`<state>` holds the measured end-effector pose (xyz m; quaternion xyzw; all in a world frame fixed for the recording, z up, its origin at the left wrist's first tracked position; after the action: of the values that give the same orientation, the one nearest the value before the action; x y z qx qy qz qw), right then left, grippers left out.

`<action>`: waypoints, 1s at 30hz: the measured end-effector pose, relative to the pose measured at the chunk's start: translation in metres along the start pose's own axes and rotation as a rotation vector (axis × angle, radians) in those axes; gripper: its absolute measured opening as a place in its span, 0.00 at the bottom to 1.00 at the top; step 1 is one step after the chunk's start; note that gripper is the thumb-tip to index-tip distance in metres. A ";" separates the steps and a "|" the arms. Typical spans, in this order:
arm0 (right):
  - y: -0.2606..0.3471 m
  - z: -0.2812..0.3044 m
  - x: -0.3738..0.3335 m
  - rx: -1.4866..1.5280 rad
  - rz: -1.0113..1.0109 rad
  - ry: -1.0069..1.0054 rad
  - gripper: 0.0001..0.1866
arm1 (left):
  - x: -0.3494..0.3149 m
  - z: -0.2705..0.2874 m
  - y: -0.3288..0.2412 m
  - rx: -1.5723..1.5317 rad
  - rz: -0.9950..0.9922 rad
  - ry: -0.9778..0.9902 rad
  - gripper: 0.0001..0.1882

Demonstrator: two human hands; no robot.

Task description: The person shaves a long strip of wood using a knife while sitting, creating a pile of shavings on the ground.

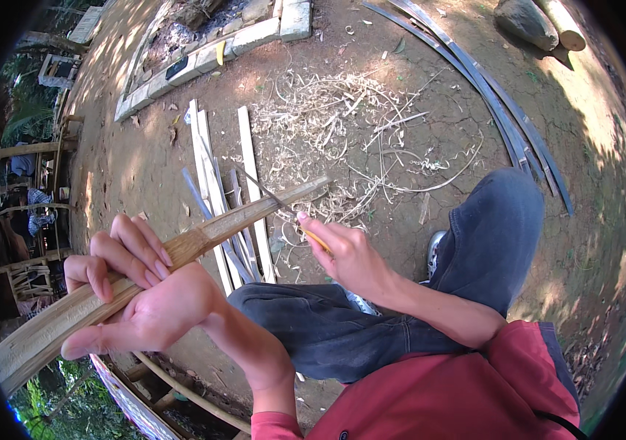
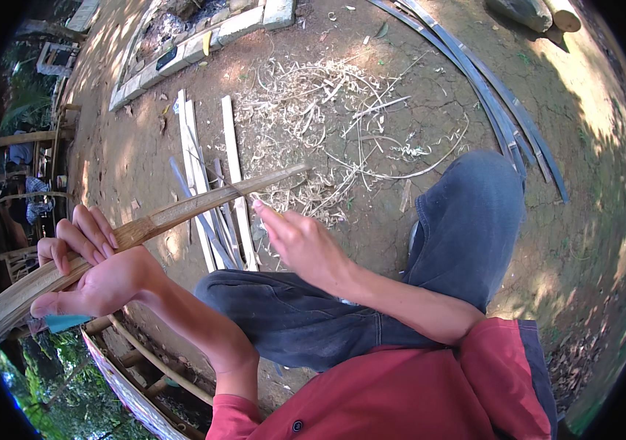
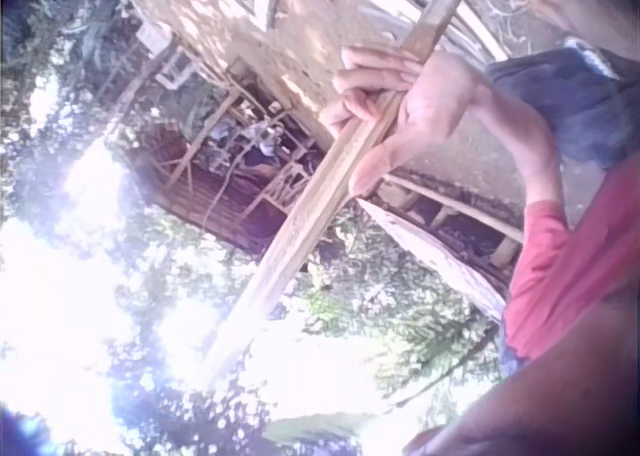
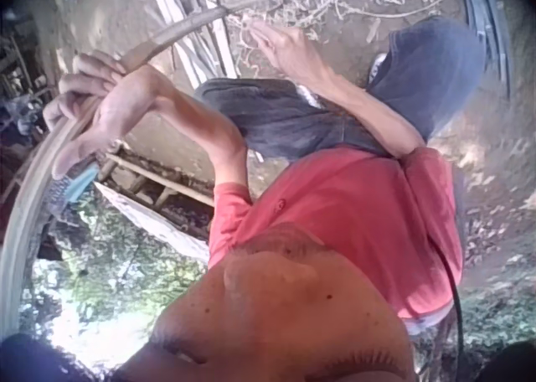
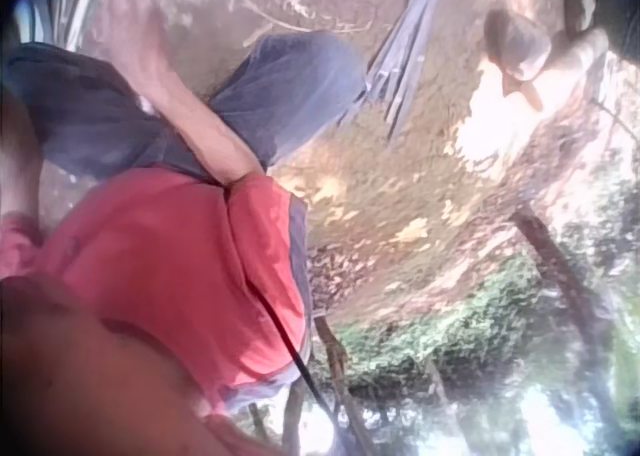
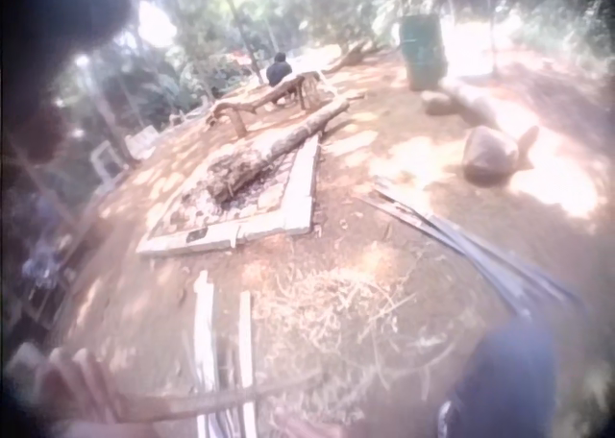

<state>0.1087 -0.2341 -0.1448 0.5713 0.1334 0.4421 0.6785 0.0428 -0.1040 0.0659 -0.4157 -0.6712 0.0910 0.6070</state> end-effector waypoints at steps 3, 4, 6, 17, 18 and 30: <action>0.002 -0.001 0.005 0.027 -0.033 0.013 0.22 | 0.004 0.011 0.003 0.063 0.000 -0.005 0.35; 0.016 0.005 0.009 0.037 -0.026 0.034 0.22 | 0.003 0.011 0.003 0.047 0.006 -0.002 0.34; 0.013 0.006 0.005 0.014 -0.014 0.046 0.22 | 0.000 0.005 0.000 0.018 0.011 -0.001 0.34; -0.033 -0.010 0.001 -0.005 -0.004 -0.038 0.22 | 0.003 0.012 0.004 0.033 0.033 0.024 0.35; -0.032 -0.017 -0.004 -0.081 -0.012 0.000 0.21 | 0.006 0.014 0.006 0.061 0.026 0.026 0.35; -0.039 -0.015 -0.001 0.102 -0.249 0.074 0.16 | 0.008 0.021 0.003 0.064 -0.024 -0.008 0.34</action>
<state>0.1158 -0.2234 -0.1847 0.5676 0.2504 0.3678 0.6928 0.0265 -0.0883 0.0649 -0.3877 -0.6752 0.1066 0.6184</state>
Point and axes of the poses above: each hand's wrist, its own x-axis towards the middle knuckle, its own z-axis out of the back of the hand, y = z × x, the point moved 8 cm from there along x, towards the middle knuckle, and after that the axes turned 2 degrees about -x, right-handed, at the moved point
